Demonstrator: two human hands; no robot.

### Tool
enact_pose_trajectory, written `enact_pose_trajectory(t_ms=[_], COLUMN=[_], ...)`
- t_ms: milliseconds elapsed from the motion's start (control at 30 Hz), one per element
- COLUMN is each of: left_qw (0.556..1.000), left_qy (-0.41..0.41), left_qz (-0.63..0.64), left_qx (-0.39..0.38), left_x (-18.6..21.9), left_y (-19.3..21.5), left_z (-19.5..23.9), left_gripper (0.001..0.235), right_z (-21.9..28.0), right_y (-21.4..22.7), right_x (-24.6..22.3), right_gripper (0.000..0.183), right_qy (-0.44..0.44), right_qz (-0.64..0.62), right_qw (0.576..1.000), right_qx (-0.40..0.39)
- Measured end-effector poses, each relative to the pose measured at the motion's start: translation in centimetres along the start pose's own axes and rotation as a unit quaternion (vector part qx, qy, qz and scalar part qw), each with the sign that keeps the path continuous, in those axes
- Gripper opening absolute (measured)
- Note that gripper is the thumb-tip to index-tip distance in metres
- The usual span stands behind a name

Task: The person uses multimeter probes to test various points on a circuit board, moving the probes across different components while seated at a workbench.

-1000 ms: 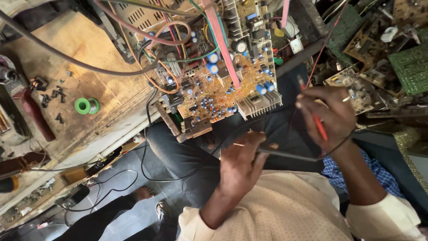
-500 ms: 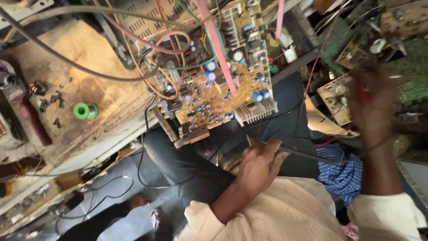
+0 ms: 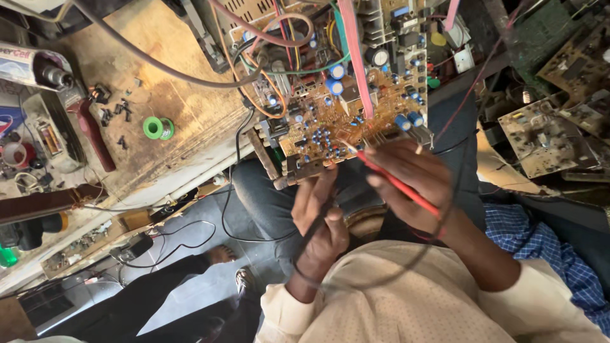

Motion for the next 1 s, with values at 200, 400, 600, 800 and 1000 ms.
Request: enact_pose_trajectory(t_ms=[200, 400, 600, 800, 1000], left_qw=[0.994, 0.990, 0.963, 0.966, 0.969], left_qy=[-0.022, -0.050, -0.149, -0.138, -0.121], left_qz=[-0.073, -0.102, -0.219, -0.218, -0.214], left_qx=[0.082, 0.089, 0.045, -0.009, -0.032], left_x=[-0.3, 0.3, 2.4, 1.8, 1.0], left_y=[2.1, 2.2, 1.8, 1.0, 0.4], left_z=[-1.3, -2.5, -3.3, -4.1, -4.2], left_gripper=[0.024, 0.033, 0.033, 0.032, 0.033], right_z=[-2.0, -1.4, -1.6, -1.7, -1.5], right_y=[-2.0, -3.4, -4.1, -4.0, -4.0], right_x=[0.3, 1.4, 1.0, 1.0, 1.0], right_gripper=[0.030, 0.027, 0.028, 0.031, 0.031], right_qy=[0.017, 0.022, 0.058, 0.062, 0.067], right_qz=[0.066, 0.086, 0.134, 0.128, 0.131], right_qw=[0.997, 0.995, 0.989, 0.989, 0.989], right_qx=[-0.023, -0.034, -0.037, -0.032, -0.025])
Point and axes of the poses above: each hand's wrist, its own z-axis away from the middle knuckle, its own y-axis out of the back of the hand, x = y × z, the point moved 9 cm from there along -z, towards the middle knuckle, and after that the axes turned 2 degrees about x, right-handed, at the moved point
